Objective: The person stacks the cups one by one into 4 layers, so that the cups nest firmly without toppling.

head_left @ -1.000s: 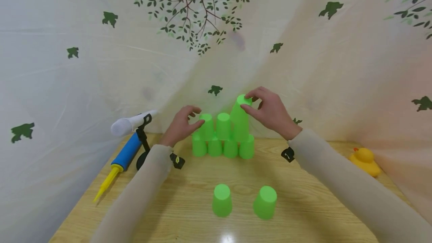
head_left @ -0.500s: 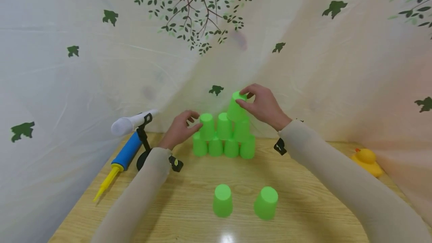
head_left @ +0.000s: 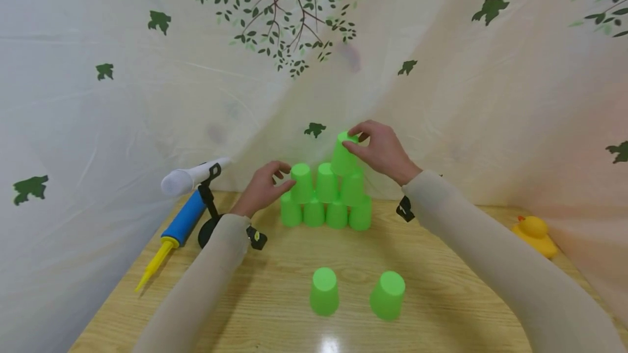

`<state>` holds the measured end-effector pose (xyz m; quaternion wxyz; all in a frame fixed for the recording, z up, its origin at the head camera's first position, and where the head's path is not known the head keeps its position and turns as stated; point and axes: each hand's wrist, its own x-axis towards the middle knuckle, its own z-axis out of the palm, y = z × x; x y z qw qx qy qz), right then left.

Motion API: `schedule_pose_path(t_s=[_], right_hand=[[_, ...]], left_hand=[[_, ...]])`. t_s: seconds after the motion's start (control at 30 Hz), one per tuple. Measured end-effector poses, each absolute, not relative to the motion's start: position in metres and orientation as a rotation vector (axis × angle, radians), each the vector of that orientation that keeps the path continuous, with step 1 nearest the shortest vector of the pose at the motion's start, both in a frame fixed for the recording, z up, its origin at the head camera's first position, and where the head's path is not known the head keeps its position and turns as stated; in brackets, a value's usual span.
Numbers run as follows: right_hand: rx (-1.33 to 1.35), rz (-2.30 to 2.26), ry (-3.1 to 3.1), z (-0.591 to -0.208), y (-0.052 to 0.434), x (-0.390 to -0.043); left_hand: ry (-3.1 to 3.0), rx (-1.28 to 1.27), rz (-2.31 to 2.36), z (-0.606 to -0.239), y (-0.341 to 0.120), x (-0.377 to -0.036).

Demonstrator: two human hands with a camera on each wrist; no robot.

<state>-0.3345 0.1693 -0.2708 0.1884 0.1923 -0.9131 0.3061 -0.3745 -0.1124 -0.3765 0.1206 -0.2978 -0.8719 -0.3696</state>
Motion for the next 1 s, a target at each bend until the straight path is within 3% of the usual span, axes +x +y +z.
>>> schedule_pose_path(t_s=[1.0], right_hand=[[0.584, 0.901, -2.605, -0.2745, 0.1717, -0.3378]], left_hand=[[-2.584, -0.841, -1.065, -0.3796, -0.1112, -0.3752]])
